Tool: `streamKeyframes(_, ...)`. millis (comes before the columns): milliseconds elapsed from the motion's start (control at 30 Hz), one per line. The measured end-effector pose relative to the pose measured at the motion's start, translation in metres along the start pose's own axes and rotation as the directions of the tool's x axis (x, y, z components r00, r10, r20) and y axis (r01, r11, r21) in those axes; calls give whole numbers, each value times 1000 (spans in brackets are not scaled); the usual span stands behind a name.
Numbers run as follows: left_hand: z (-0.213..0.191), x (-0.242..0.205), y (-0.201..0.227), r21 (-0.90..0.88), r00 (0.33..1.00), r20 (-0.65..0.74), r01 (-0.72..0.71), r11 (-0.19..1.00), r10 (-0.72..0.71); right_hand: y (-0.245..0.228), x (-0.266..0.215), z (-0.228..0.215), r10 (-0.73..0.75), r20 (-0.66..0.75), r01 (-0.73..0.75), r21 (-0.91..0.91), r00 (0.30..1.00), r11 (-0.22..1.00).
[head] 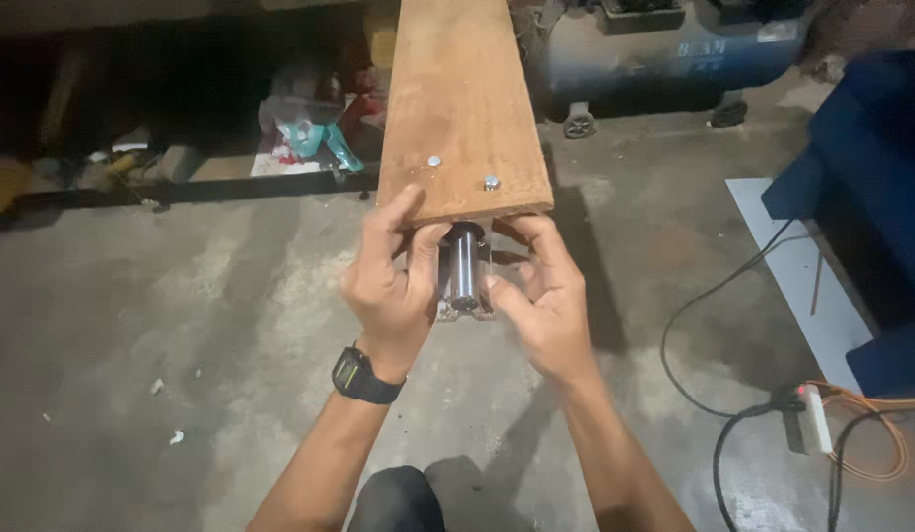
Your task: The person uses a hammer to tap a metal component onto a wooden plank. They then insert and tighten screws into the plank to secure the metal part in place.
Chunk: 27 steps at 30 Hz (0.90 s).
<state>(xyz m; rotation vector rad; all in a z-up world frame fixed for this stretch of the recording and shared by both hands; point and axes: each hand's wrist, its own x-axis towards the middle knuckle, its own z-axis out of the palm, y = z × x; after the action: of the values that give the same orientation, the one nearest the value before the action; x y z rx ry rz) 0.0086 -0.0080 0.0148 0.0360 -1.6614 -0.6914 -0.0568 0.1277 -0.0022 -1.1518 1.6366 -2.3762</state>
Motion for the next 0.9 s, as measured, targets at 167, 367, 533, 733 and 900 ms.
streamKeyframes(167, 1, -1, 3, 172, 986, -20, -159, 972, 165, 15, -5, -7, -120, 17, 121, -148, 993, 982)
streamKeyframes(367, 1, 0, -7, 230, 952, -19, -293, 928, 305, 0, -1, 3, -88, 68, 89, -16, 994, 996)
streamKeyframes(533, 3, 2, -12, 204, 946, -28, -312, 928, 324, 2, 0, -7, -100, 111, 114, -132, 989, 985)
streamKeyframes(733, -2, 4, -17, 233, 932, -11, -350, 907, 362, -29, 7, -36, -224, 66, 232, -403, 972, 886)
streamKeyframes(900, -8, 3, -22, 294, 886, 94, -461, 837, 454, -101, 32, -17, -293, 315, 415, -816, 903, 403)
